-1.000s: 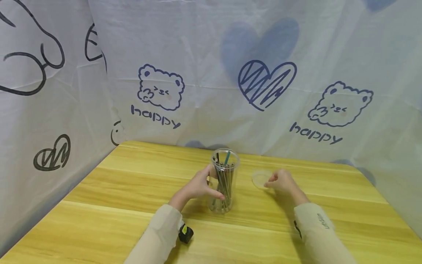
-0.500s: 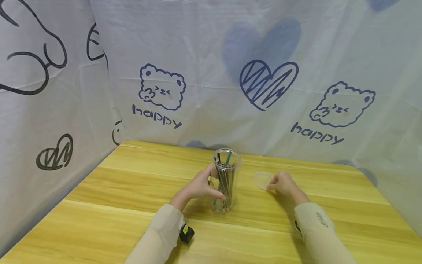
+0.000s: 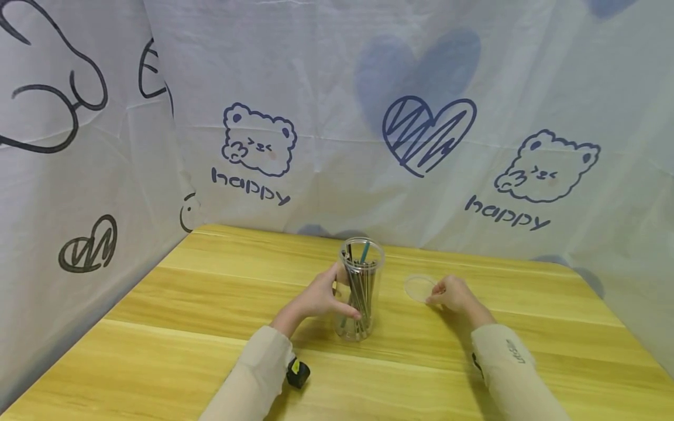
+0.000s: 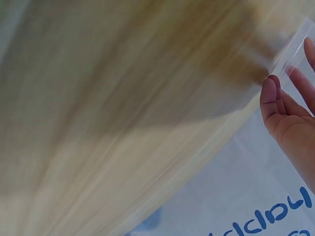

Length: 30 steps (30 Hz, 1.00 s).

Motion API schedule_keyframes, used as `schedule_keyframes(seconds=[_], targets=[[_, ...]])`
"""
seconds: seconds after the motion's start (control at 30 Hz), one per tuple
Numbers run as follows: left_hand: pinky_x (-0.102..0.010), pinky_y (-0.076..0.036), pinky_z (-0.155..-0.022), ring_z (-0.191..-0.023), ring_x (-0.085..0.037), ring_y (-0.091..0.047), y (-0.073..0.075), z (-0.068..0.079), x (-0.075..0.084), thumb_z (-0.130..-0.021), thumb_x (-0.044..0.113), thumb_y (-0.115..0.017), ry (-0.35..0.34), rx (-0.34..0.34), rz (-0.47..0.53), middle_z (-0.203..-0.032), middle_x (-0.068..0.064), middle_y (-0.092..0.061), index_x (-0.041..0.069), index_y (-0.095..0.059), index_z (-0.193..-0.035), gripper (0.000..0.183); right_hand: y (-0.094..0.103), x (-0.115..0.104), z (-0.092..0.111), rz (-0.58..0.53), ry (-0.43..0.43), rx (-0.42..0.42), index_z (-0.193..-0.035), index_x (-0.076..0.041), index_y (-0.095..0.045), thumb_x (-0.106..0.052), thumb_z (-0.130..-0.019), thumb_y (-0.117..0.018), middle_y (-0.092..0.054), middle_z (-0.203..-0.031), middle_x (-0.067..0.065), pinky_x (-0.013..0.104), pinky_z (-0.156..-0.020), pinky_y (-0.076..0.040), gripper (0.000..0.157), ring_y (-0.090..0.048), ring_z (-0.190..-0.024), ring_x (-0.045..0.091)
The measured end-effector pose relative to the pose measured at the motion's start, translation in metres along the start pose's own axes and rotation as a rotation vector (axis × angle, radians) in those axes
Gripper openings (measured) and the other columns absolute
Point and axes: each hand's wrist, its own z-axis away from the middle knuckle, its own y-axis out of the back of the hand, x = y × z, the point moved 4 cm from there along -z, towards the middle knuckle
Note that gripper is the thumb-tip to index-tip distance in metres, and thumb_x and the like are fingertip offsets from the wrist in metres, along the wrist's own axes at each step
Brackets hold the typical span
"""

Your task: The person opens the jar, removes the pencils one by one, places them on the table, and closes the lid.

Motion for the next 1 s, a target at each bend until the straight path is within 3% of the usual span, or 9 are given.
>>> schedule_keyframes(seconds=[0.13,0.23,0.33,0.43,0.57,0.67,1.0], targets=[[-0.035,-0.042,-0.081,-0.098,-0.019,-0.049,0.0,0.0,0.002,-0.055,0.018,-0.085,0.012,0.002,-0.016,-0.103,-0.003,-0.053,0.009,-0.045,-0.111,0.069,0.004,0.001,0.003,-0.023,-0.002,0.005,-0.093,0.015,-0.06,-0.009,-0.076,-0.068,-0.061,-0.09,0.025,0.041,-0.072,-0.046,0.031,-0.056,-0.083,0.034],[-0.036,-0.041,-0.081,-0.098,-0.019,-0.048,0.0,0.0,0.003,-0.055,0.02,-0.085,0.021,0.004,-0.036,-0.103,-0.003,-0.052,0.009,-0.045,-0.112,0.07,0.007,0.002,0.005,-0.052,-0.024,0.019,-0.097,0.014,-0.059,-0.011,-0.08,-0.064,-0.059,-0.096,0.026,0.045,-0.077,-0.044,0.031,-0.054,-0.09,0.038],[-0.036,-0.041,-0.081,-0.098,-0.018,-0.048,0.0,0.0,0.003,-0.055,0.02,-0.085,0.011,0.01,-0.047,-0.103,-0.002,-0.052,0.009,-0.045,-0.111,0.071,0.011,0.003,0.007,-0.063,-0.025,0.03,-0.096,0.012,-0.06,-0.012,-0.082,-0.062,-0.06,-0.095,0.024,0.044,-0.076,-0.044,0.029,-0.054,-0.089,0.035],[-0.039,-0.041,-0.08,-0.098,-0.022,-0.048,0.003,0.005,0.016,-0.055,0.015,-0.085,0.006,0.023,-0.019,-0.102,-0.004,-0.051,0.006,-0.042,-0.113,0.073,0.013,0.006,0.007,-0.055,-0.017,0.043,-0.096,0.011,-0.061,-0.013,-0.081,-0.063,-0.061,-0.094,0.022,0.042,-0.074,-0.045,0.028,-0.055,-0.087,0.033],[-0.041,-0.041,-0.081,-0.1,-0.027,-0.048,0.005,0.005,0.016,-0.056,0.01,-0.084,0.009,0.045,0.019,-0.104,-0.006,-0.05,0.005,-0.039,-0.117,0.076,0.017,0.008,0.007,-0.04,-0.005,0.049,-0.098,0.011,-0.061,-0.013,-0.081,-0.063,-0.061,-0.094,0.022,0.042,-0.073,-0.045,0.029,-0.056,-0.086,0.033],[-0.039,-0.042,-0.082,-0.099,-0.025,-0.049,0.005,0.001,0.002,-0.057,0.015,-0.084,-0.005,0.067,0.028,-0.105,-0.004,-0.052,0.008,-0.042,-0.118,0.075,0.02,0.006,0.009,-0.046,-0.002,0.05,-0.099,0.011,-0.06,-0.014,-0.083,-0.061,-0.061,-0.094,0.022,0.043,-0.074,-0.045,0.03,-0.056,-0.087,0.034],[-0.037,-0.043,-0.081,-0.097,-0.025,-0.051,0.013,0.001,0.009,-0.064,0.016,-0.08,-0.058,0.14,0.095,-0.105,-0.006,-0.056,0.005,-0.044,-0.121,0.068,0.028,0.001,0.013,-0.065,0.085,0.112,-0.093,0.011,-0.062,-0.012,-0.083,-0.062,-0.063,-0.087,0.019,0.042,-0.073,-0.046,0.025,-0.058,-0.083,0.032]])
